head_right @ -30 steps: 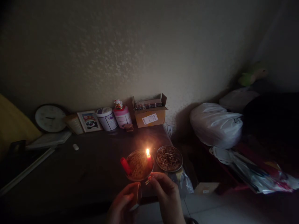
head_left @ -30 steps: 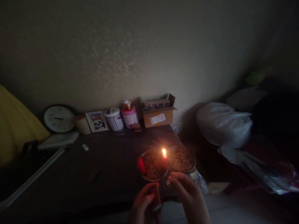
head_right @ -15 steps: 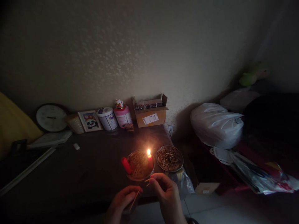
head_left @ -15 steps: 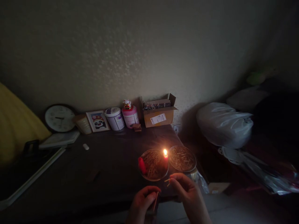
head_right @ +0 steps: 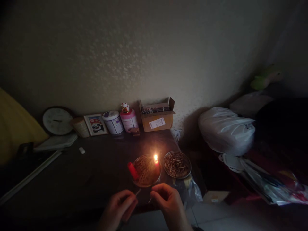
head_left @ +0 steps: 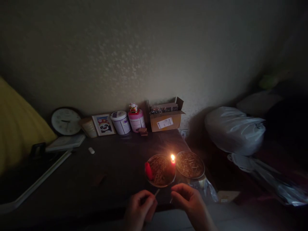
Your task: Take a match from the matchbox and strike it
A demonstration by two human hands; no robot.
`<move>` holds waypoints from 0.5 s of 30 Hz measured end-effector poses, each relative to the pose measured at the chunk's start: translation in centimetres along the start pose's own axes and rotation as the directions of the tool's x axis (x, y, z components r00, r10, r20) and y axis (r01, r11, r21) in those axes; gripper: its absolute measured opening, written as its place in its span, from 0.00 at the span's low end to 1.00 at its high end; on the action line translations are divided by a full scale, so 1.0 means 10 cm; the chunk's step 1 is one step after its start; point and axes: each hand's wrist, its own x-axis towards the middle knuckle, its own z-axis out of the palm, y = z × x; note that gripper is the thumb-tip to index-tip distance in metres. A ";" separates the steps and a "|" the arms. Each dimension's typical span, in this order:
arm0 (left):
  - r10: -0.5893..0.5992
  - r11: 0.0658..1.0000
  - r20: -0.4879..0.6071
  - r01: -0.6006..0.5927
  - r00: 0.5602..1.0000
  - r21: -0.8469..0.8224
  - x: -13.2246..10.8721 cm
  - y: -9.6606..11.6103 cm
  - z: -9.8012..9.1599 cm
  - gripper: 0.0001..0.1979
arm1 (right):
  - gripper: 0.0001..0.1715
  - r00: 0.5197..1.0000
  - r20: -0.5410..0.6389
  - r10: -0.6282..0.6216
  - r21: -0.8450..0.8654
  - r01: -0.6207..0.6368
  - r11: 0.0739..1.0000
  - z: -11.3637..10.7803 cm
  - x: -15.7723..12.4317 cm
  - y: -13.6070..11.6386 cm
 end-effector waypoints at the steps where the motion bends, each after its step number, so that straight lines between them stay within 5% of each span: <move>1: -0.009 0.998 -0.083 0.014 0.997 0.060 0.05 0.01 -0.13 0.18 | 0.25 1.000 -0.002 -0.009 -0.031 0.009 0.999 -0.01 0.00 0.00; 5: -0.027 0.960 -0.346 0.120 0.938 0.252 0.24 0.02 -0.58 0.24 | 0.26 0.998 -0.009 -0.066 -0.115 0.064 0.991 -0.01 0.00 0.04; 10: 0.005 0.933 -0.366 0.127 0.931 0.337 0.37 -0.01 -0.71 0.22 | 0.27 0.997 0.067 -0.031 -0.007 0.031 0.999 0.04 0.00 0.12; 15: -0.077 0.972 -0.375 0.153 0.924 0.178 0.33 -0.07 -0.72 0.23 | 0.24 0.994 0.108 -0.014 0.050 0.009 0.999 0.01 0.00 0.12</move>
